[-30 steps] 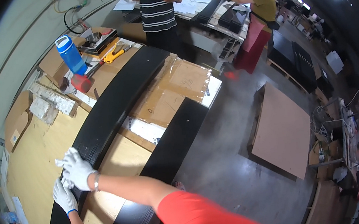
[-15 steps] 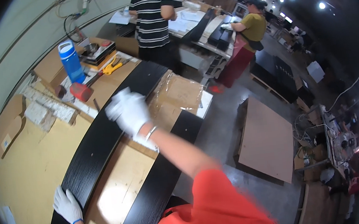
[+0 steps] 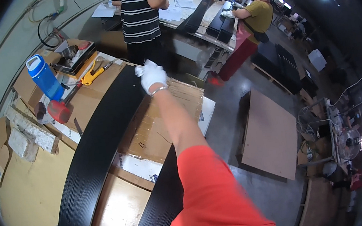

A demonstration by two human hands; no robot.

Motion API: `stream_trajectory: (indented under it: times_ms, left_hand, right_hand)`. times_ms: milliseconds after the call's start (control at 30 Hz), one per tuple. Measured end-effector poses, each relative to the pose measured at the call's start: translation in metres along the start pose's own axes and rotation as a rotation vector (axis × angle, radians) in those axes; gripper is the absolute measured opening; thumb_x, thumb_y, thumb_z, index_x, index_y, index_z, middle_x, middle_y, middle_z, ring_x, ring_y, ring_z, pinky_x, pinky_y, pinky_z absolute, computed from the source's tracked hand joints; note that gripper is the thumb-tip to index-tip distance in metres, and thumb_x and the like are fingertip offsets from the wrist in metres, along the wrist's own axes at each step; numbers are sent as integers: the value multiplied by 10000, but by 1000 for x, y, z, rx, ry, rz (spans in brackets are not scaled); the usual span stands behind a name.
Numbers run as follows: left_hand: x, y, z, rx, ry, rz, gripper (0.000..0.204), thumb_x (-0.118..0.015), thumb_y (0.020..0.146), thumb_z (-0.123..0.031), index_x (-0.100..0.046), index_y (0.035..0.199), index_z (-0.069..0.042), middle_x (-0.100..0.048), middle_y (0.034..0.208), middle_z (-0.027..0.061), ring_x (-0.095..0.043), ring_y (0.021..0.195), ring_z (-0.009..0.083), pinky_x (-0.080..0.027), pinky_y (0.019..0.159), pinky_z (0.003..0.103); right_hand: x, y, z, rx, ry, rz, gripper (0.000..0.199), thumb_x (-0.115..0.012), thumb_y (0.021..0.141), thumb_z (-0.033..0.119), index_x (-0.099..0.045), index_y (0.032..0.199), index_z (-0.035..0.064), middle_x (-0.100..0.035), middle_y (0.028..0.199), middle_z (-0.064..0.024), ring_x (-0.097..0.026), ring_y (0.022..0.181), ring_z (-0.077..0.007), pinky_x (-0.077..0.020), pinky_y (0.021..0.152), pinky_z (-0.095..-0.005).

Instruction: The person wipes black wooden boards with a cloth, applies liquid from a bottle, and touches up the edges using a small applicator block before wiping the surfaces again.

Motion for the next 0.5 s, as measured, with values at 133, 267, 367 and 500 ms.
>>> stream_trajectory:
  times_ms: [133, 267, 367, 500]
  left_hand:
    - [-1, -14, 23, 79, -1, 26, 525, -466, 1071, -402, -607, 1369, 6, -619, 1363, 267, -600, 1221, 444, -453, 1067, 498]
    - [-33, -16, 44, 99, -6, 38, 453, -430, 1099, -278, -536, 1441, -1, -570, 1448, 174, -504, 1354, 338, -338, 1165, 463]
    - [-44, -9, 53, 83, -54, 27, 448, -448, 1097, -274, -552, 1435, 1, -574, 1452, 187, -525, 1338, 351, -380, 1142, 443]
    - [-38, -19, 73, 75, -8, 27, 479, -393, 1121, -318, -542, 1445, 2, -574, 1458, 186, -525, 1350, 351, -369, 1166, 437]
  right_hand:
    - [15, 8, -46, -160, -181, 168, 328, -512, 1020, 311, -705, 1102, 60, -754, 1098, -190, -736, 1051, -318, -595, 831, -438]
    - [62, -90, 7, 418, -363, 283, 188, -604, 940, 300, -669, 1000, 134, -737, 856, -94, -740, 821, -270, -583, 658, -378]
    - [35, -234, 44, 625, 287, 619, 115, -694, 814, 251, -688, 917, 199, -696, 760, -93, -703, 716, -278, -531, 566, -409]
    - [30, -405, 72, 1099, 519, 404, 148, -618, 846, 248, -664, 721, 185, -611, 865, -79, -666, 761, -280, -556, 680, -419]
Point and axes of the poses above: each hand's wrist, its own y-axis towards the middle knuckle, its own x-axis out of the back of the hand, z = x × y, the point moved 5 cm from there along y, towards the middle knuckle
